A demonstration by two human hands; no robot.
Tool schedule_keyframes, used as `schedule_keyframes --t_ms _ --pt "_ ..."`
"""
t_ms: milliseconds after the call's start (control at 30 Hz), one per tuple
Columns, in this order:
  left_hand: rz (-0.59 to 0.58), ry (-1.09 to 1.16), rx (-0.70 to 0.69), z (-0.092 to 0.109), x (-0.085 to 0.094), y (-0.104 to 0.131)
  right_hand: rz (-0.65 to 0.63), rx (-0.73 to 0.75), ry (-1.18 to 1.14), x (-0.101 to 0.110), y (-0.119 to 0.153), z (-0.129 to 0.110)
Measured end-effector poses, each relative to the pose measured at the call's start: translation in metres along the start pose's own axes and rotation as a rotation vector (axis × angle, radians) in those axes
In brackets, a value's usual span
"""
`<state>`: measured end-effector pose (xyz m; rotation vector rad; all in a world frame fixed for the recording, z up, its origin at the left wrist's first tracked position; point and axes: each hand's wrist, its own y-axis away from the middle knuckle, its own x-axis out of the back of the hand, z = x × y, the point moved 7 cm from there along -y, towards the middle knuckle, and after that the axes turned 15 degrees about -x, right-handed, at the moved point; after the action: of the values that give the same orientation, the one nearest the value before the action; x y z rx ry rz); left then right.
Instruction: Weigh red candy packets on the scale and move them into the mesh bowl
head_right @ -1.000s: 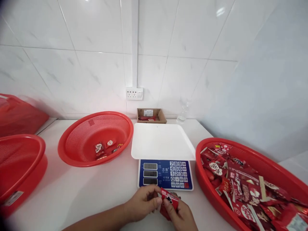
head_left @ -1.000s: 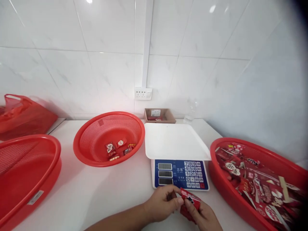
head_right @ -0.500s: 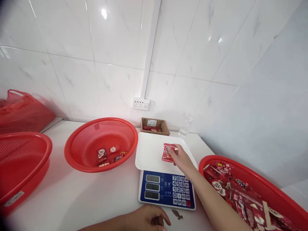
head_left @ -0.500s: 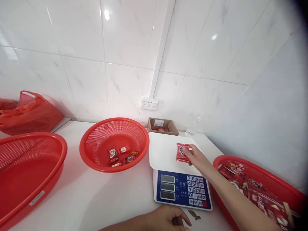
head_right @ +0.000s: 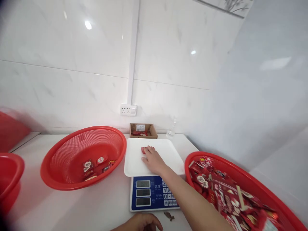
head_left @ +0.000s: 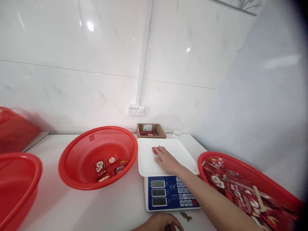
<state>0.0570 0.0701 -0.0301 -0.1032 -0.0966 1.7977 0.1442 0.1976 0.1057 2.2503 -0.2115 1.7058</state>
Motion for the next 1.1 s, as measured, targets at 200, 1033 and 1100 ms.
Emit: schedule_keyframes --t_ms 200,1033,1100 --pt "0.003 0.012 -0.038 0.018 -0.002 0.009 0.044 -0.021 -0.048 0.026 0.017 0.035" --pt "0.008 0.056 0.016 0.024 -0.005 0.009 0.490 -0.640 -0.093 0.104 0.129 0.297" --pt "0.008 0.042 0.013 0.025 -0.004 0.009 0.532 -0.669 -0.089 0.116 0.136 0.295"
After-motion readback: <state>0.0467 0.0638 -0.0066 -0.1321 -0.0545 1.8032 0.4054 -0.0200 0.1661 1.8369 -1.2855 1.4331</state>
